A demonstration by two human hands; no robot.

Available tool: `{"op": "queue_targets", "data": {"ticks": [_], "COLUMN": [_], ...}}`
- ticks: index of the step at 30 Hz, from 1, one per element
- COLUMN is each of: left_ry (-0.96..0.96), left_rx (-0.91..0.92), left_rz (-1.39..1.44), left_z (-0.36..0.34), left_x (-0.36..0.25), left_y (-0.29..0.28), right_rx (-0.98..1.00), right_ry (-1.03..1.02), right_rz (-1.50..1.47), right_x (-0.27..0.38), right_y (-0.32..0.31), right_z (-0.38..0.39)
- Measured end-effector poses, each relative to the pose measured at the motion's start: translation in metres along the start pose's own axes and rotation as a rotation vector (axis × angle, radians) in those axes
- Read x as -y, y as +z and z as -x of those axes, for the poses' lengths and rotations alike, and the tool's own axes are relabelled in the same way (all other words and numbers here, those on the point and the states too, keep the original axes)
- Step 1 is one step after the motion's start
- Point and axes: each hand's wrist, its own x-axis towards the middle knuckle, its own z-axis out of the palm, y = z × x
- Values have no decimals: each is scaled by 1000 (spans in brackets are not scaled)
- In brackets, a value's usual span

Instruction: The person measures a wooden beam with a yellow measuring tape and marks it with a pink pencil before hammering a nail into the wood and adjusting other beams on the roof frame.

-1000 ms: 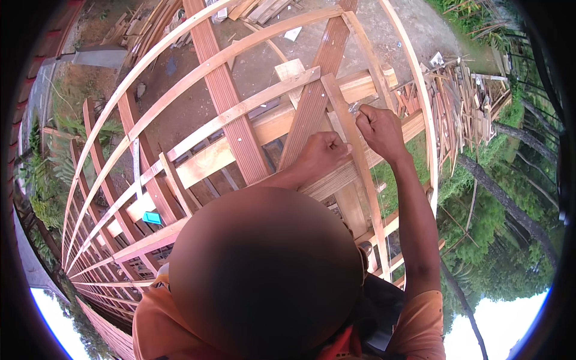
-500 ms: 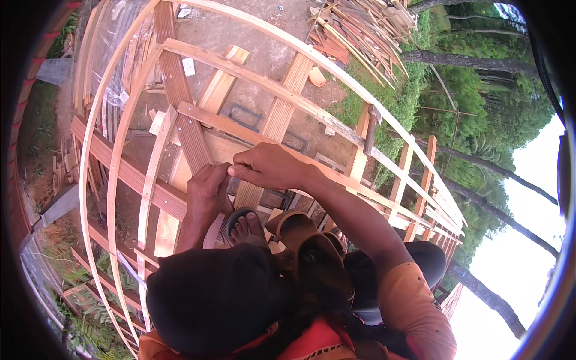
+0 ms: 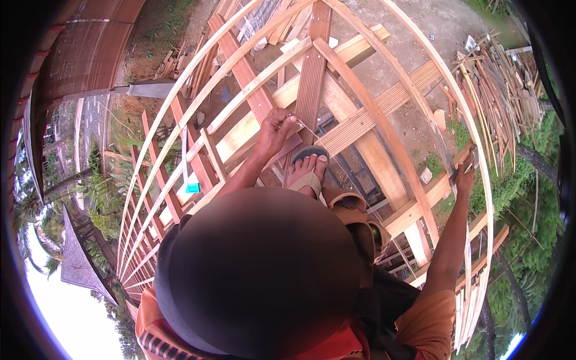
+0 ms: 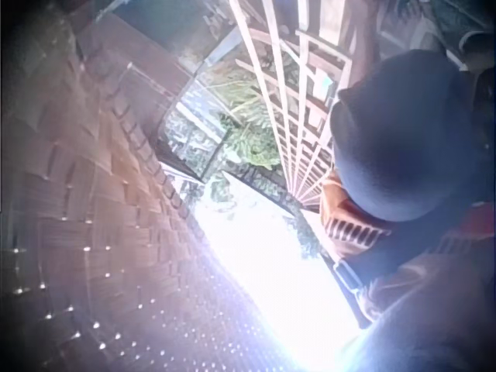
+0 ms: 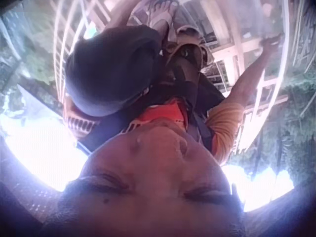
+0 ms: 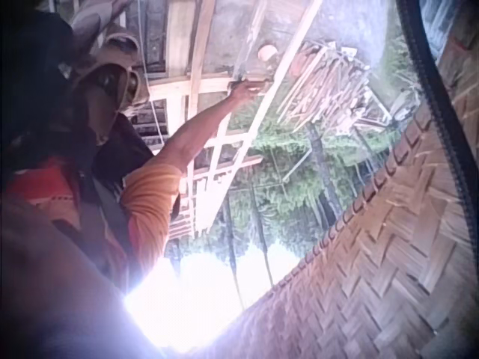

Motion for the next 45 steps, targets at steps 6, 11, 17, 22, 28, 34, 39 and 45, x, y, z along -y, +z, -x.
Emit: {"op": "queue_targets", "data": {"ticks": [6, 11, 17, 22, 28, 34, 39, 45], "left_ry": [-183, -178, 107, -9, -37, -78, -37, 10], "left_rx": [-7, -139, -150, -210, -171, -185, -177, -235], "left_rz": [153, 113, -501, -314, -210, -78, -164, -99], "left_z": [25, 37, 43, 45, 35, 38, 38, 39], "left_x": [-10, -22, -5, 15, 3, 13, 13, 23], "left_y": [41, 49, 44, 44, 48, 45, 46, 47], "right_rx": [-22, 207, -14, 83, 232, 358, 315, 93], "right_ry": [78, 452, 199, -22, -270, -403, -515, -742], "right_rz": [-120, -690, -1084, -1187, -1210, -1132, -955, -756], "right_x": [-22, -3, 95, 197, 253, 271, 269, 274], "right_y": [12, -18, -66, -114, -152, -161, -158, -143], "right_z": [-8, -8, 34, 56, 102, 127, 134, 155]}}
